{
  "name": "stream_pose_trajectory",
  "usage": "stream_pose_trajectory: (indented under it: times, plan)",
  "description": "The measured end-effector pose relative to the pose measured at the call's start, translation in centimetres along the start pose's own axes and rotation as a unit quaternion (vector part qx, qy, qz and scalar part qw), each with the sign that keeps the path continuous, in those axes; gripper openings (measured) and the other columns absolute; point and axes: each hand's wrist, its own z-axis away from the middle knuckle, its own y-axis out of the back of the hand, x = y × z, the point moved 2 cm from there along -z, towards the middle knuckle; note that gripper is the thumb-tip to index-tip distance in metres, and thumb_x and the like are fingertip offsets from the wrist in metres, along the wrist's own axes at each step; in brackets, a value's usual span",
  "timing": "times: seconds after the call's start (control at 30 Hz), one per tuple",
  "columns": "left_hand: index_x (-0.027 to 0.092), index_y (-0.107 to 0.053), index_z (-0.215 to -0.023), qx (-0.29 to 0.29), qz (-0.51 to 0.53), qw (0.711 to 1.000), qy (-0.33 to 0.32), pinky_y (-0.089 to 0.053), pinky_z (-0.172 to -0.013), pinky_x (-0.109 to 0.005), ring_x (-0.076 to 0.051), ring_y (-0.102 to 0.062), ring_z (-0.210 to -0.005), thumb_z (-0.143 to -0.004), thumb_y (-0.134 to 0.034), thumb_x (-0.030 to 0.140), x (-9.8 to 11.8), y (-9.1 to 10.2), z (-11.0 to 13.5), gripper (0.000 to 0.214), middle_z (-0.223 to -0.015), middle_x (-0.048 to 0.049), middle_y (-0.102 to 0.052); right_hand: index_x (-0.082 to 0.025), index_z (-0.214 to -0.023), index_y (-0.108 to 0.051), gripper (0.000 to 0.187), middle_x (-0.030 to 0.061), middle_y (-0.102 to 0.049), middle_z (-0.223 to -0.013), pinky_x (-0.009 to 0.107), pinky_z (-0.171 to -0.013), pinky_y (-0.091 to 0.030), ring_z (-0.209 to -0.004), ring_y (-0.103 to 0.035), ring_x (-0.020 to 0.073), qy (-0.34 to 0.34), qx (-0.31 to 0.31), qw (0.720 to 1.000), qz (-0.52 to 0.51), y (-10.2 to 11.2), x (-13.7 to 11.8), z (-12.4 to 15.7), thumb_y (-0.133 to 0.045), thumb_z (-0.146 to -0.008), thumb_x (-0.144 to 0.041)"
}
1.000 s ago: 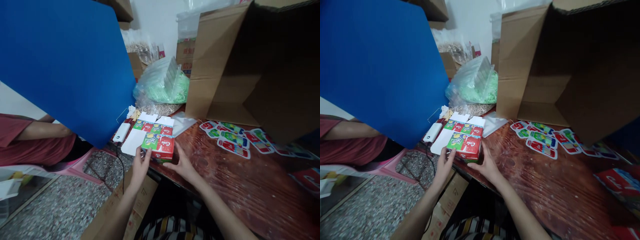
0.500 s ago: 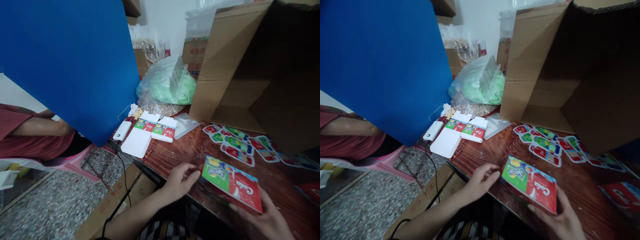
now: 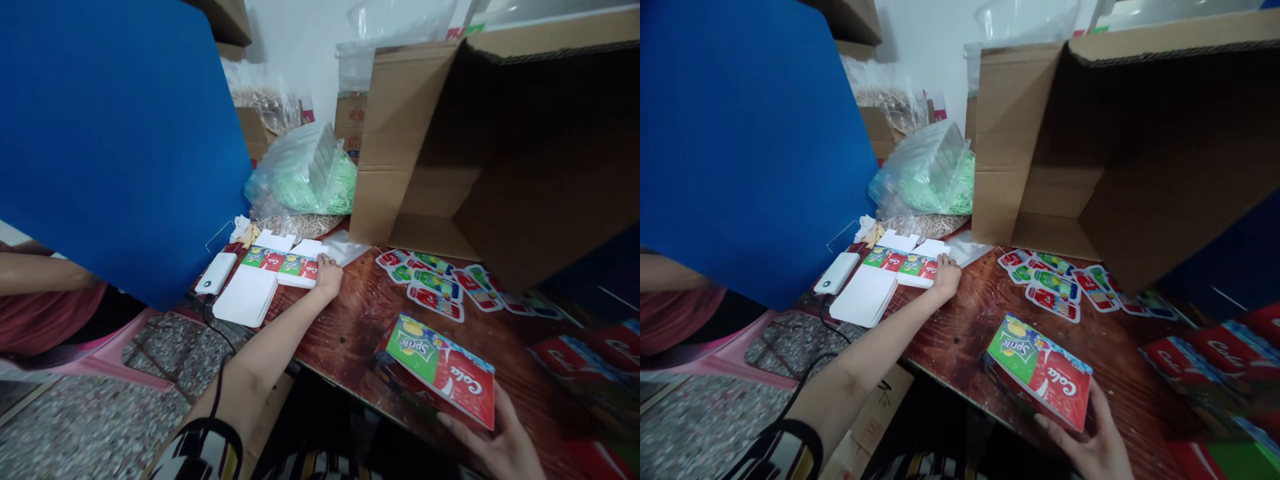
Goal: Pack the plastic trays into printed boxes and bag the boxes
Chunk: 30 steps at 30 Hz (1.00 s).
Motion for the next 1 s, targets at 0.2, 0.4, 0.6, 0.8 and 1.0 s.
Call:
stream_pose_trajectory:
  times: [0.2,0.4,0.6,0.8,1.0]
  plan:
    - [0.005,-0.072,-0.101,-0.006,0.012,1.000,0.021,-0.033,-0.104,-0.046,-0.031,-0.055,-0.116,-0.086,-0.045,0.004,-0.8,0.7,-0.9,0.030,-0.099,-0.0237,-0.069,-0.023,-0.134,-0.044,0.096,0.0102,-0.052,-0.134,0.032,-0.079,-0.060,-0.113,-0.059,0.0322,-0.014,-0.020,0.999,-0.020,0.0,1.0,0.3,-0.087,-0.051,-0.044]
    - [0.007,-0.071,-0.099,0.003,0.059,0.996,0.060,-0.043,-0.085,-0.035,-0.028,-0.063,-0.099,-0.090,-0.049,0.017,-1.7,2.5,-2.8,0.026,-0.097,-0.0215,-0.071,-0.023,-0.134,-0.042,0.100,0.0118,-0.055,-0.131,0.033,-0.077,-0.061,-0.109,-0.062,0.0324,-0.037,-0.036,0.997,-0.053,-0.1,1.3,0.0,-0.089,-0.047,-0.041]
    - [0.016,-0.073,-0.094,-0.001,0.129,0.991,0.031,-0.043,-0.082,-0.032,-0.026,-0.065,-0.096,-0.091,-0.053,0.034,-2.0,4.6,-4.2,0.027,-0.099,-0.0140,-0.073,-0.024,-0.133,-0.042,0.099,0.0110,-0.061,-0.122,0.035,-0.075,-0.061,-0.099,-0.067,0.0313,-0.047,-0.034,0.996,-0.074,-0.5,1.0,0.2,-0.089,-0.048,-0.041]
    - [0.016,-0.070,-0.064,-0.005,0.214,0.977,0.020,-0.043,-0.081,-0.034,-0.029,-0.066,-0.090,-0.080,-0.066,0.026,-1.0,5.3,-3.8,0.019,-0.078,-0.0130,-0.071,-0.025,-0.138,-0.038,0.100,0.0117,-0.057,-0.129,0.035,-0.079,-0.061,-0.105,-0.064,0.0310,-0.026,-0.034,0.996,-0.073,-0.4,1.1,0.4,-0.087,-0.053,-0.041]
    - [0.016,-0.063,-0.066,0.062,0.382,0.921,0.028,-0.045,-0.073,-0.029,-0.021,-0.063,-0.078,-0.087,-0.057,0.036,-0.8,9.0,-4.6,0.030,-0.067,-0.0050,-0.065,-0.024,-0.141,-0.035,0.102,0.0130,-0.055,-0.133,0.037,-0.081,-0.060,-0.107,-0.064,0.0319,-0.019,-0.041,0.996,-0.073,-0.7,0.9,0.7,-0.087,-0.055,-0.041]
